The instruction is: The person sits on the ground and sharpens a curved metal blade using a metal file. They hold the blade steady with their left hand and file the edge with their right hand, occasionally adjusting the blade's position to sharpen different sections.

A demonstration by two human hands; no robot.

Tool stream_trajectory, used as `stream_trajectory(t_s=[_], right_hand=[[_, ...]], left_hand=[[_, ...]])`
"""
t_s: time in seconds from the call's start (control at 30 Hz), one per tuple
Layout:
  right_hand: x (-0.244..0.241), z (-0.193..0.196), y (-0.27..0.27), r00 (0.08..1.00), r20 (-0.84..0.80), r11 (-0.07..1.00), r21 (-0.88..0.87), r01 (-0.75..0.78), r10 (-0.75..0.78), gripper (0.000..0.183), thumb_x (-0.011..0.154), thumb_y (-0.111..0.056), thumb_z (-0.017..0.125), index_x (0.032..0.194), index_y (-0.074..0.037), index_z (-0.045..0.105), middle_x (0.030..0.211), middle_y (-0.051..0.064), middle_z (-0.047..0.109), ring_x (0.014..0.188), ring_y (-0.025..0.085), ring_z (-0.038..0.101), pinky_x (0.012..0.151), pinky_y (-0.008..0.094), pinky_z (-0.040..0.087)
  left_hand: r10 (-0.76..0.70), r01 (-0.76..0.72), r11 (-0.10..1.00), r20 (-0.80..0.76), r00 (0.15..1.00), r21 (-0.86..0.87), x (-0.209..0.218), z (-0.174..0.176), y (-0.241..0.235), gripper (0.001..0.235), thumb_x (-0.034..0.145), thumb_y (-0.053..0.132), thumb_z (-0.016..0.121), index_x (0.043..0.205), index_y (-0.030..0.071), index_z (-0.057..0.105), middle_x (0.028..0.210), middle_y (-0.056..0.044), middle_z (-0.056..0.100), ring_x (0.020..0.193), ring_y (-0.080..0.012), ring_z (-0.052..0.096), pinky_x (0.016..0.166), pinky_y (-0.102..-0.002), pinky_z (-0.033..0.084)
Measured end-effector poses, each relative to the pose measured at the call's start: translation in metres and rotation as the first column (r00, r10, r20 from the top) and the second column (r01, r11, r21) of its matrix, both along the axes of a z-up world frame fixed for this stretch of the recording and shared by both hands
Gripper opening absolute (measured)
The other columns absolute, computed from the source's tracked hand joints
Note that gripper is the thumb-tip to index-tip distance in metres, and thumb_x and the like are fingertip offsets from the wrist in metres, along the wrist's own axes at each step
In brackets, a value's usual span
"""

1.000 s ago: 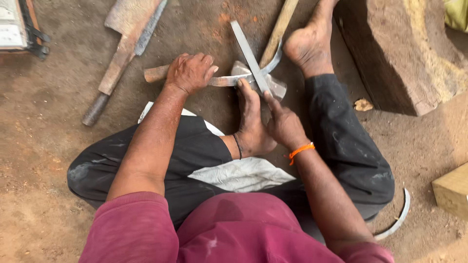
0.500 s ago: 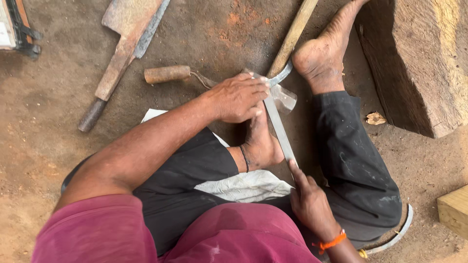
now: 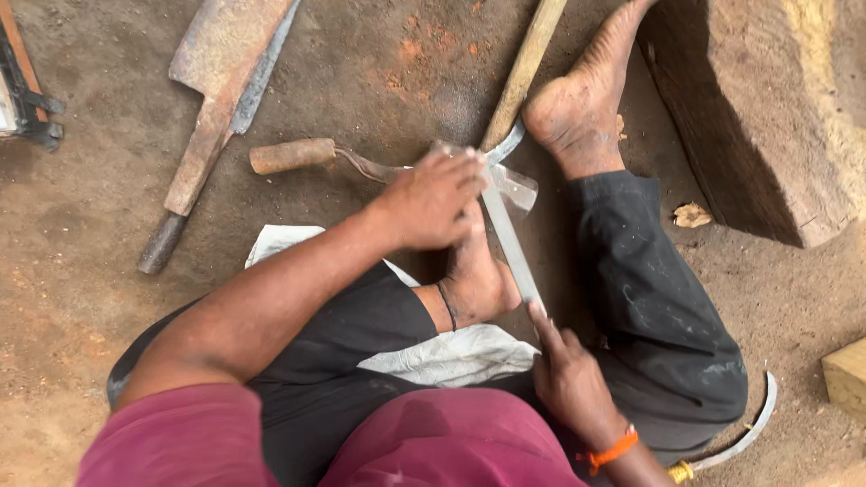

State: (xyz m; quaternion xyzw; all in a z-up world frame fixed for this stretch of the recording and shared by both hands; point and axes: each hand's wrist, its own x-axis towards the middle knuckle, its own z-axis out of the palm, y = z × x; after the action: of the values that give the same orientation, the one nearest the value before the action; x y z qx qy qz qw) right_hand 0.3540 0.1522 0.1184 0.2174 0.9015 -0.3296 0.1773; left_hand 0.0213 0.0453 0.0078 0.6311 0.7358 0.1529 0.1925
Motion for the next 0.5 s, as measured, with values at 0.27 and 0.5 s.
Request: stream_trajectory(t_s=[0.27, 0.5], right_hand=[[-0.118, -0.081, 0.051, 0.972, -0.201, 0.985, 0.142, -0.095, 0.122, 0.076, 0.084, -0.002, 0.061, 0.156, -0.018, 0.042, 0.087, 0.025, 0.063, 0.075, 0.044, 0.065, 0.069, 0.054, 0.053], [-0.019, 0.003, -0.004, 0.996, -0.053, 0.994, 0.089, -0.068, 0.073, 0.084, 0.076, -0.001, 0.061, 0.156, -0.014, 0.038, 0.085, 0.027, 0.061, 0.066, 0.045, 0.064, 0.061, 0.054, 0.054]], left_hand=[[0.314, -0.324, 0.877, -0.086, 0.945, -0.355, -0.102, 0.005, 0.066, 0.044, 0.102, 0.035, 0.056, 0.126, 0.0, 0.066, 0.136, -0.018, 0.061, 0.133, -0.0313, 0.05, 0.122, -0.05, 0.029], [0.067, -0.068, 0.997, 0.027, 0.997, 0.04, -0.005, -0.004, -0.012, 0.057, 0.09, 0.041, 0.063, 0.129, -0.001, 0.064, 0.144, -0.023, 0.057, 0.14, -0.0345, 0.045, 0.119, -0.052, 0.028]])
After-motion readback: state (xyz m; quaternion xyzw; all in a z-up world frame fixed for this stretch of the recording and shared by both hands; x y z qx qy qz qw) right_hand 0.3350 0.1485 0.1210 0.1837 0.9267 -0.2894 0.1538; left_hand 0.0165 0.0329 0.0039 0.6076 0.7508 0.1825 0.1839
